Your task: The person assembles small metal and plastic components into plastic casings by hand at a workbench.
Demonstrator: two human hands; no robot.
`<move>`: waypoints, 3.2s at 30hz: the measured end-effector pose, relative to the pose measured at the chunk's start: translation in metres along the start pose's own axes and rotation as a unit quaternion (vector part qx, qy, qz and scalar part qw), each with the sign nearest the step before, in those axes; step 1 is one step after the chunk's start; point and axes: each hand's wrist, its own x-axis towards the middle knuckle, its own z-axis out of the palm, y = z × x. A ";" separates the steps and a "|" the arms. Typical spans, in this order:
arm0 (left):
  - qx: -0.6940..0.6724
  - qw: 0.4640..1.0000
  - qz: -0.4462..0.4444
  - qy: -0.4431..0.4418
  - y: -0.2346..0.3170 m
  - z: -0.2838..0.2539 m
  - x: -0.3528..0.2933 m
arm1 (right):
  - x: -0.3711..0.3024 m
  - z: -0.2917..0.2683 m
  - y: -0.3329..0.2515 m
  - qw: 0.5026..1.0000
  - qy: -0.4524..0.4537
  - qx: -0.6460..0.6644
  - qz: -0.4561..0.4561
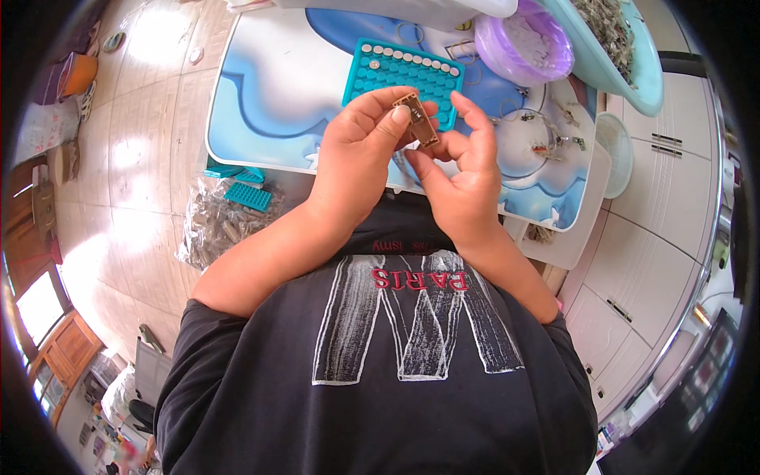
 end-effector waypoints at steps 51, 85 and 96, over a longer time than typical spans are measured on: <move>0.034 0.995 -0.073 -0.060 0.000 -0.019 -0.004 | 0.042 -0.020 0.006 0.998 -0.054 -0.044 -0.011; -0.031 0.997 -0.053 0.049 0.016 -0.070 0.026 | 0.110 0.034 0.012 0.957 -0.065 -0.191 -0.208; -0.038 0.996 -0.062 0.055 0.019 -0.068 0.028 | 0.125 0.039 0.024 0.954 -0.041 -0.250 -0.159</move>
